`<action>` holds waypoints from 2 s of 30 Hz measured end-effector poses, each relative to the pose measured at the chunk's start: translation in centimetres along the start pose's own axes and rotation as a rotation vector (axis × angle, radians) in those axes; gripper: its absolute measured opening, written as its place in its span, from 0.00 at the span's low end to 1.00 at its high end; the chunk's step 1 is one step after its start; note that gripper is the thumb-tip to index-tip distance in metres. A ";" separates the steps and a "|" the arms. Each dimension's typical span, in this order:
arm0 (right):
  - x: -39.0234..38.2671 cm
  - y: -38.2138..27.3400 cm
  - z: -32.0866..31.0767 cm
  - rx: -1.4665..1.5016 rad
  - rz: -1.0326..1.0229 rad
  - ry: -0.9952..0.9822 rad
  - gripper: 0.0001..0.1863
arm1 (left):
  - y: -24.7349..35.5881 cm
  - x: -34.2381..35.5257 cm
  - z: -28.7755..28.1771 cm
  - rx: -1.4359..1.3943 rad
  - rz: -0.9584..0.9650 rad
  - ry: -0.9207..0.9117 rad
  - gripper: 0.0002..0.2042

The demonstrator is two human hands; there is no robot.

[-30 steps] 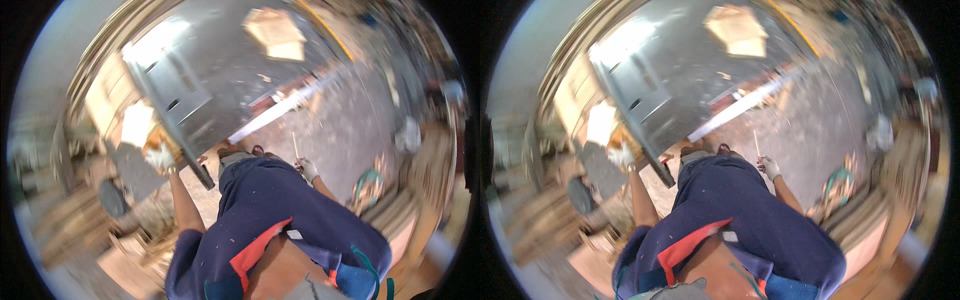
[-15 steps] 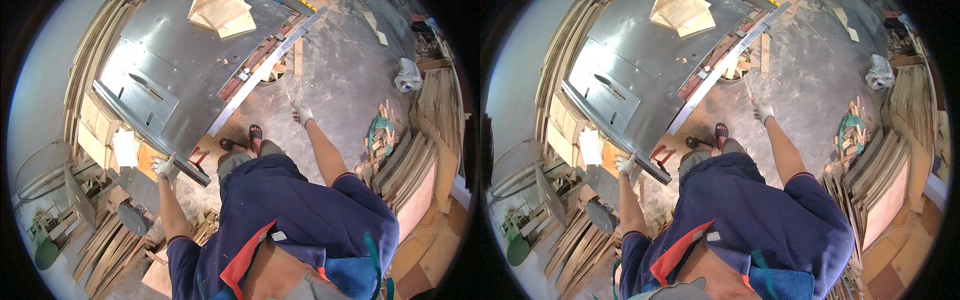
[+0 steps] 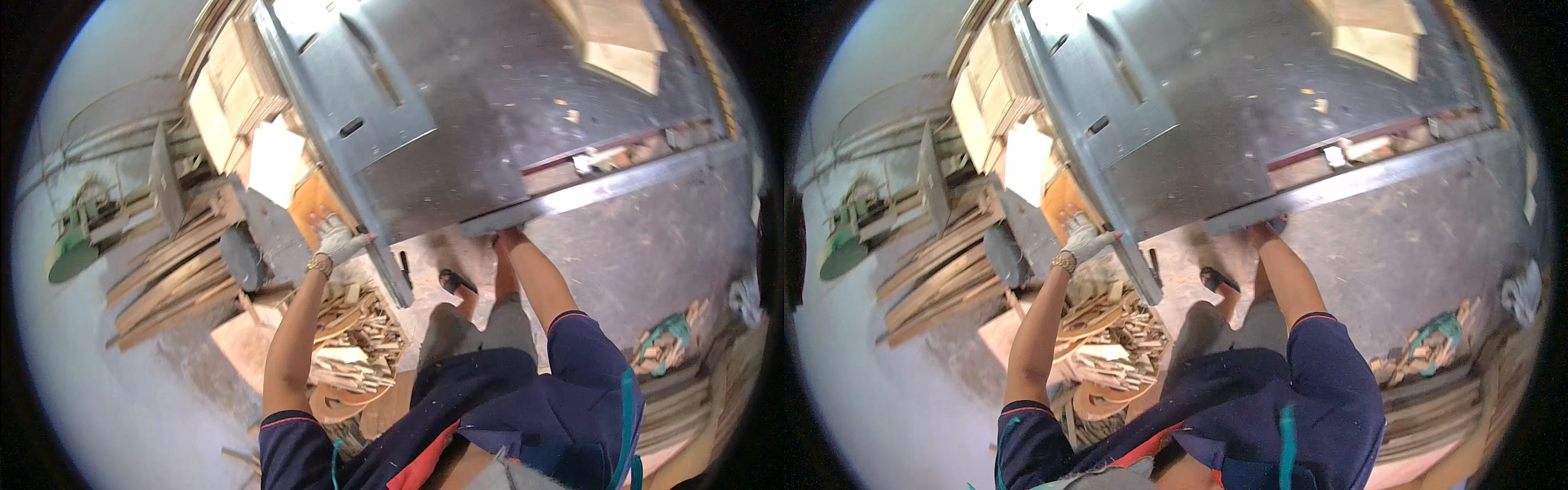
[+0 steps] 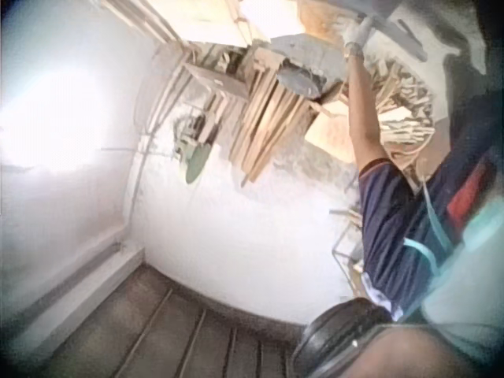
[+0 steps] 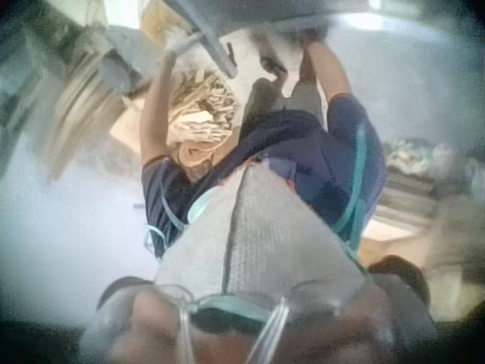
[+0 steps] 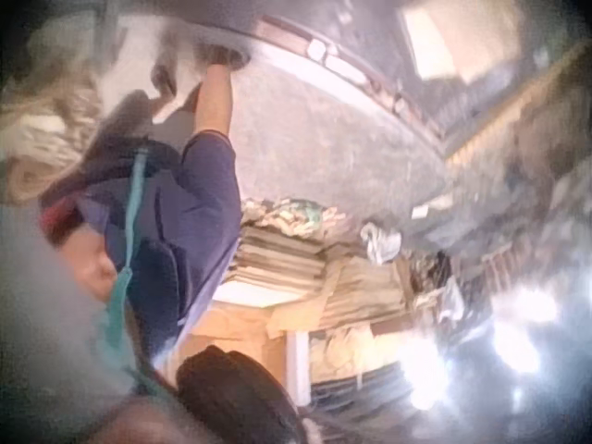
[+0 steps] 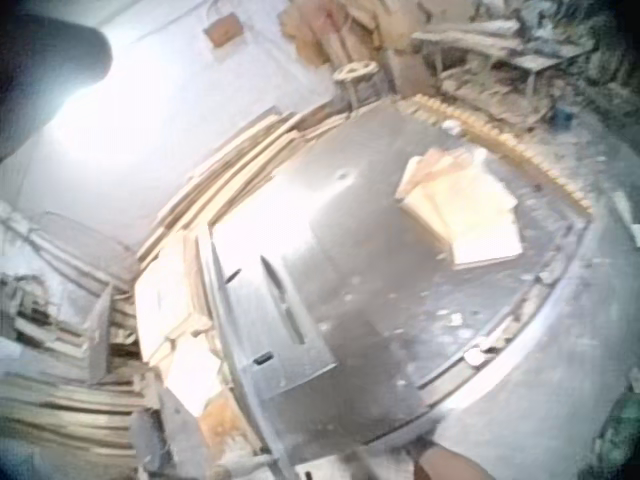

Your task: The person uses a table saw to cut multiple small wooden pieces. They feed each piece through the saw blade, collect the cut pieces, and stack them on the table. The person wears gloves and handles the wood carefully during the cutting process.

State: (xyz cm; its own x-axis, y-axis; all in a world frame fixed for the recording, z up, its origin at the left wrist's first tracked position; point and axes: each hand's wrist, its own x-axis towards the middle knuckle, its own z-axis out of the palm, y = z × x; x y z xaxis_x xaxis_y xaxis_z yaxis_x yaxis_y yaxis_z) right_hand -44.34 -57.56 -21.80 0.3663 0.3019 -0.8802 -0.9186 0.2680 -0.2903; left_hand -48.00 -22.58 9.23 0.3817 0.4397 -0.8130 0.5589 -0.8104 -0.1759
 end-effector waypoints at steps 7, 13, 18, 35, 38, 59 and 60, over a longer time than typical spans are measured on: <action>3.8 4.1 2.5 0.268 0.103 0.000 0.16 | 0.7 -1.0 -0.4 -0.074 -0.082 0.010 0.79; 4.1 6.6 2.3 0.314 0.129 0.032 0.16 | 1.2 -0.8 -0.6 -0.105 -0.138 -0.010 0.80; 3.4 6.4 1.6 0.301 0.131 0.045 0.16 | 1.0 -0.8 0.0 -0.078 -0.143 -0.004 0.80; 3.2 1.8 3.1 0.264 0.089 0.019 0.17 | 1.8 -1.4 -0.6 -0.091 -0.133 0.000 0.79; 3.0 1.4 5.4 0.259 0.075 -0.013 0.17 | 1.2 -1.2 -0.3 -0.102 -0.073 0.044 0.76; -21.4 2.4 30.0 -1.163 -1.173 0.350 0.26 | -6.8 0.1 1.7 -0.881 0.381 0.648 0.46; -22.2 1.9 31.4 -1.240 -1.124 0.335 0.27 | -9.5 0.4 1.3 -1.039 0.344 0.667 0.42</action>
State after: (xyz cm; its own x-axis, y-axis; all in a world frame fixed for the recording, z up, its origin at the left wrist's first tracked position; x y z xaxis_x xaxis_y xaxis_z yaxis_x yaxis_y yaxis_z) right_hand -49.58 -35.02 8.91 0.9697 0.2409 -0.0405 0.1357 -0.6692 -0.7306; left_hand -54.10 -15.20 9.92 0.7448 0.6216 -0.2425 0.5528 -0.3713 0.7460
